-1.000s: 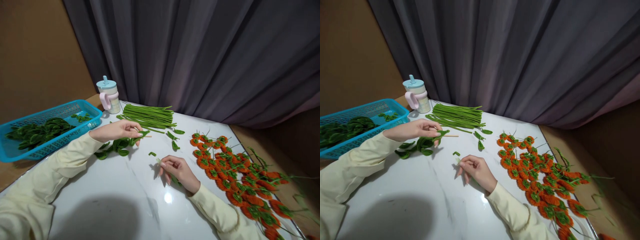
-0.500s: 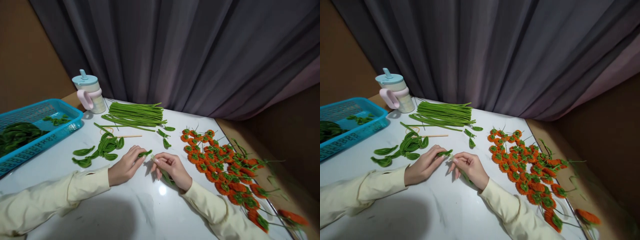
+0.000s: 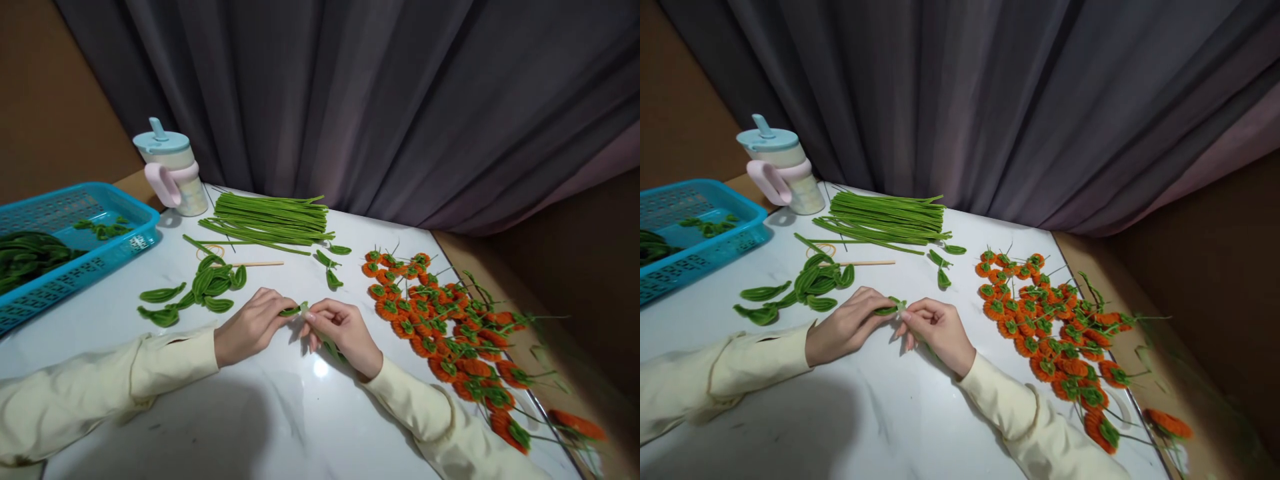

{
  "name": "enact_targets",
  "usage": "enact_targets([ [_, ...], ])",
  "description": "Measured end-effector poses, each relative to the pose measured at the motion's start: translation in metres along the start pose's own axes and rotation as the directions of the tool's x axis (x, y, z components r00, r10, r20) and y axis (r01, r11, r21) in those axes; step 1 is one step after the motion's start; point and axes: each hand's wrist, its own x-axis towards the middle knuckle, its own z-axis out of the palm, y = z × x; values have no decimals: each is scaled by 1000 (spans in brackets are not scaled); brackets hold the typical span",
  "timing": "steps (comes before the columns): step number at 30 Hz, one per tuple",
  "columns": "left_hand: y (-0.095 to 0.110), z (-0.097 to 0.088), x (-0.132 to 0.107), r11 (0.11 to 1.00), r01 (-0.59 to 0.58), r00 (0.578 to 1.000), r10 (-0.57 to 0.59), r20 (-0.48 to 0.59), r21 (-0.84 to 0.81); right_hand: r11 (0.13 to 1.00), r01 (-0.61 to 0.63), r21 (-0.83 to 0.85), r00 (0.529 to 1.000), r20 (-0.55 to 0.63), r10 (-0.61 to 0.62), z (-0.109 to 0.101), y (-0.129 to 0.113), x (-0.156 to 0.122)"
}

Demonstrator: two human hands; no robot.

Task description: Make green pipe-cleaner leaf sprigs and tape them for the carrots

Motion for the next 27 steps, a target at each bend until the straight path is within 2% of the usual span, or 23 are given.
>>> enact_targets([
  [4,-2,1,-1,999,-49,998,49,-38,3,1000,-5,-1,1000,9,5,0,1,-1],
  [11,-5,-6,1,960,-266,963,261,69,85,1000,-6,-23,1000,17,6,-1,1,-2],
  [27,-6,-5,0,918,-351,936,347,57,185,999,34,-12,996,78,-33,-2,0,-2],
])
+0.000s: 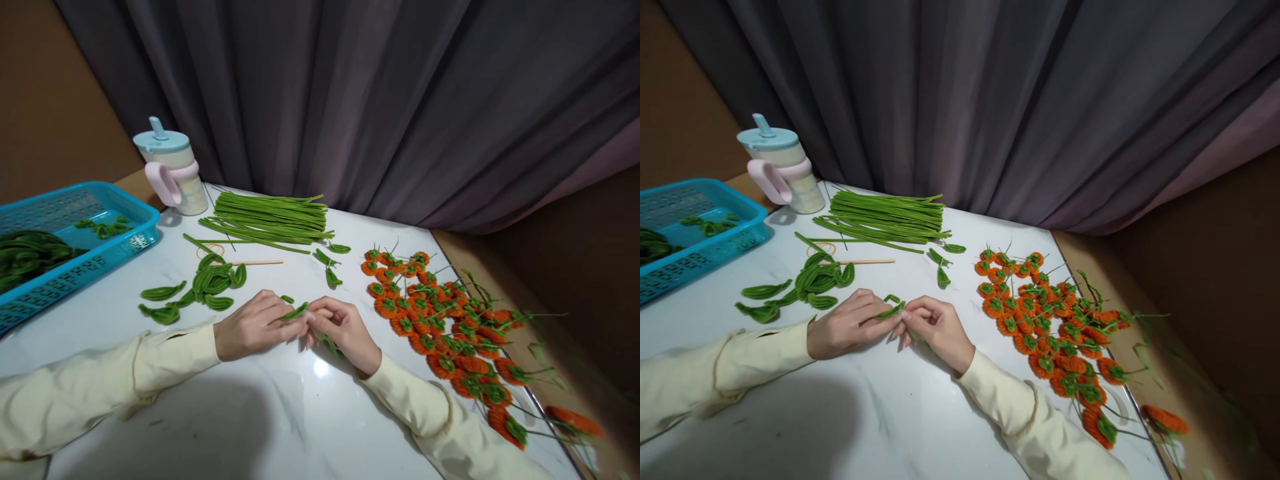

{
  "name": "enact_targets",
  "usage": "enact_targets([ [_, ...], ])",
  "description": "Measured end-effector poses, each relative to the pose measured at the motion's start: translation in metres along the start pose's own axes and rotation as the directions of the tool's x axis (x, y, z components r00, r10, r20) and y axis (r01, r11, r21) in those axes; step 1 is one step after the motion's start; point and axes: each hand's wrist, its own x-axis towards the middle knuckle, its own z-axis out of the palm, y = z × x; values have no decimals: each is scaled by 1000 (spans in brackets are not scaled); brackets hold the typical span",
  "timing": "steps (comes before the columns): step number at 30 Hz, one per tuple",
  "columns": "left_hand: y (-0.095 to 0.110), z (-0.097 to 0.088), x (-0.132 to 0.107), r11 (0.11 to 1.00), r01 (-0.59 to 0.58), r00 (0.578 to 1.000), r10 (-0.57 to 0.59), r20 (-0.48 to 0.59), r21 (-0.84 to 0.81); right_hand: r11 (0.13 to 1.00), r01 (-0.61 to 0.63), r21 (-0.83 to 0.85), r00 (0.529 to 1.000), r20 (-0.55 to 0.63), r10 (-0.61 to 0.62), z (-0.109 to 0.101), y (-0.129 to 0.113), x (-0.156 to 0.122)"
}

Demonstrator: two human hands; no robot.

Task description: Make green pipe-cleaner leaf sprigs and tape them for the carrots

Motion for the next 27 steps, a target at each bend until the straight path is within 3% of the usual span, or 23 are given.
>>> enact_targets([
  [11,-1,2,-4,995,66,998,-65,18,-70,1000,-4,5,1000,0,4,-1,4,1],
  [27,2,0,0,994,99,995,-100,-18,-44,1000,-18,-25,1000,4,18,-1,2,1],
])
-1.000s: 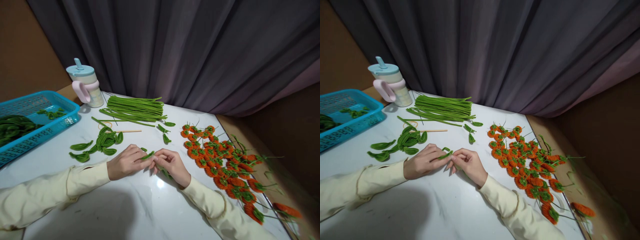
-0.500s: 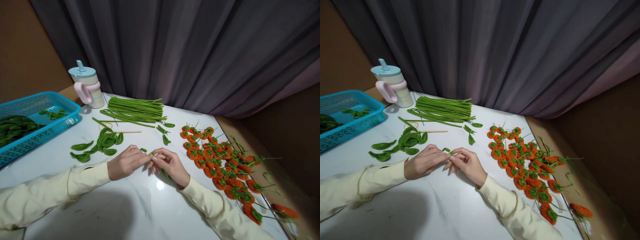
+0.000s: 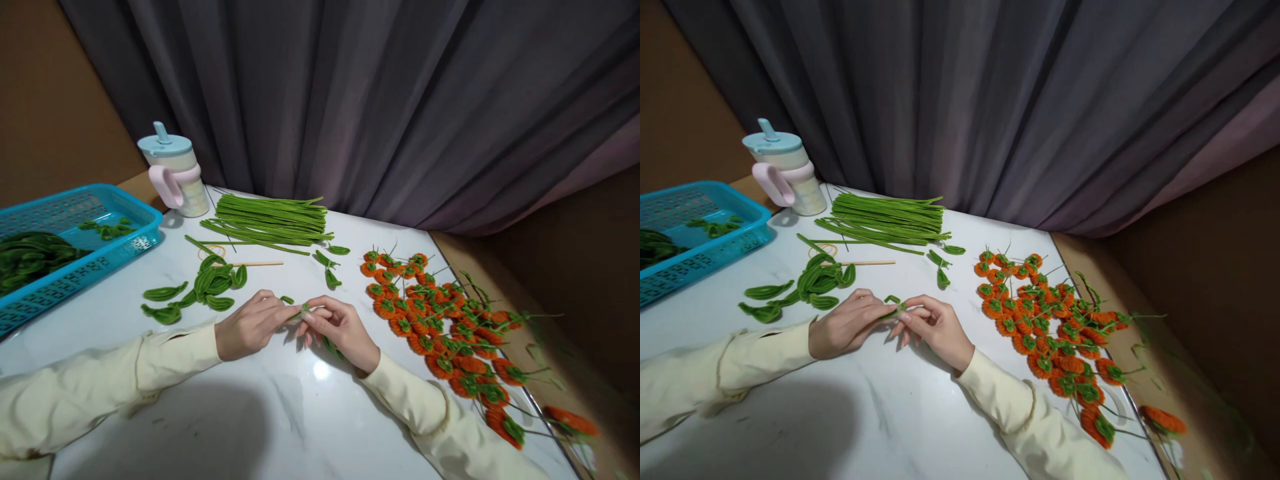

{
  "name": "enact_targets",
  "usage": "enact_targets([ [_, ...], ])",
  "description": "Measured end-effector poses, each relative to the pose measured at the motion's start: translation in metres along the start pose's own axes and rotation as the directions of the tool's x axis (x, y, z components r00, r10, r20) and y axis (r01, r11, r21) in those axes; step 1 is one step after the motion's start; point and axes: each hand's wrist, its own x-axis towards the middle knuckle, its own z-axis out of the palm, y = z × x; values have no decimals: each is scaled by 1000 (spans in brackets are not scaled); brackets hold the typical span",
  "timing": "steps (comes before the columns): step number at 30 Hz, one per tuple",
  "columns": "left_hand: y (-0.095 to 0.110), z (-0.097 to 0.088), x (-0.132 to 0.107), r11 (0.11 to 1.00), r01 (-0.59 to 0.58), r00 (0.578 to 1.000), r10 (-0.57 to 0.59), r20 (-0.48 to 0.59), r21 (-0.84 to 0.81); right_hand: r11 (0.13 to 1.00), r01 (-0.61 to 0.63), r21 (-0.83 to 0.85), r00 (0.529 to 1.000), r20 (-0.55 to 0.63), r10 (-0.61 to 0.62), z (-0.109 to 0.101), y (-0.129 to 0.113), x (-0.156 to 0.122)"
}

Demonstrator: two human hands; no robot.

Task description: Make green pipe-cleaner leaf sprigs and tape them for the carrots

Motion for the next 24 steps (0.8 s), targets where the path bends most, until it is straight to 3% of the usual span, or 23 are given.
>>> enact_targets([
  [15,3,-2,4,1000,15,1000,-15,-12,15,998,16,-68,1000,-8,-16,3,-2,-1],
  [24,5,-2,4,998,-11,1000,10,17,59,993,45,-113,998,57,-38,3,-2,0],
])
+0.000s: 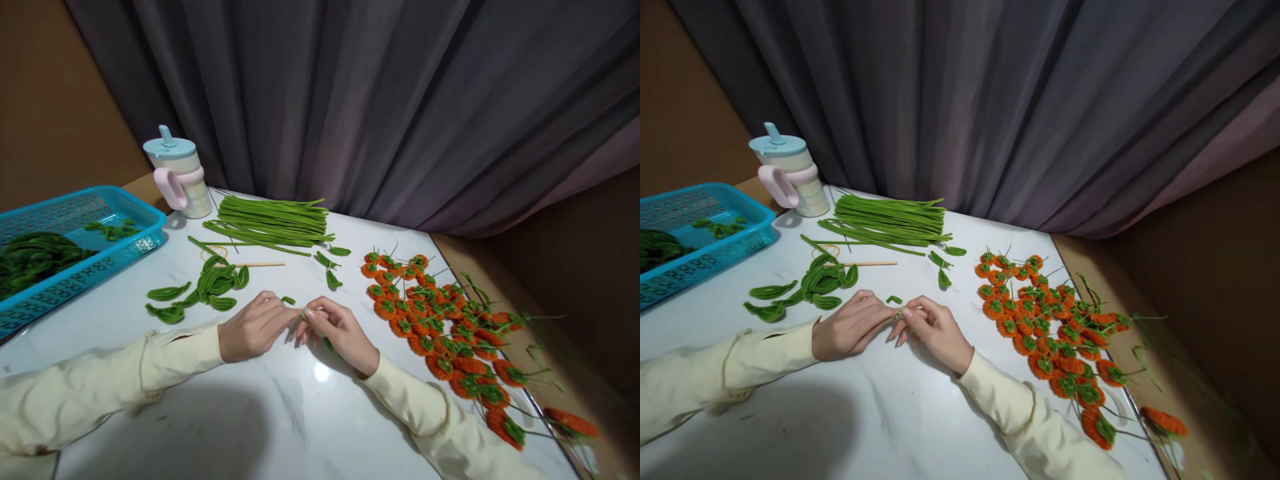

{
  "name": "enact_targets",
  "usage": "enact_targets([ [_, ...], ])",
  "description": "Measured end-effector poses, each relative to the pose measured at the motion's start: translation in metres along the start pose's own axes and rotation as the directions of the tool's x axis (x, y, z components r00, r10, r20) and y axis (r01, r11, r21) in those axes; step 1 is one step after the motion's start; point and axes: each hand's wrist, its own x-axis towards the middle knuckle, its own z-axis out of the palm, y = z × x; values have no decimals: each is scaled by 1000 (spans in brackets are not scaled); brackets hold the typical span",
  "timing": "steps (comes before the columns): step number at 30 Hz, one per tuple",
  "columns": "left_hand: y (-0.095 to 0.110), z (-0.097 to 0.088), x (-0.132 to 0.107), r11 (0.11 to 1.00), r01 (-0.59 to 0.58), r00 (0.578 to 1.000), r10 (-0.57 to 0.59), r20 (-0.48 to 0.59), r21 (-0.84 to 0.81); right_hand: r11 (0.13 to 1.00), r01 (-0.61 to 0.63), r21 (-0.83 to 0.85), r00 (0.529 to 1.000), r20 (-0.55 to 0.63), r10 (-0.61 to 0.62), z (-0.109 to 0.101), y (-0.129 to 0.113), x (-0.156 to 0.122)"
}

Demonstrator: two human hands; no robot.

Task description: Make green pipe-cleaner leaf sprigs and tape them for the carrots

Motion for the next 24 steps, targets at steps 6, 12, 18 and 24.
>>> enact_targets([
  [6,2,-1,4,995,46,999,-46,5,-87,999,21,49,1000,16,-22,-2,1,2],
  [12,8,2,3,970,156,985,-168,-49,-189,993,14,117,997,68,-22,-2,0,2],
  [18,11,3,2,879,324,938,-346,-2,-350,999,29,26,999,30,-30,-3,5,1],
  [24,12,-5,7,594,612,783,-546,296,-522,998,58,-30,998,13,-58,-6,13,1],
])
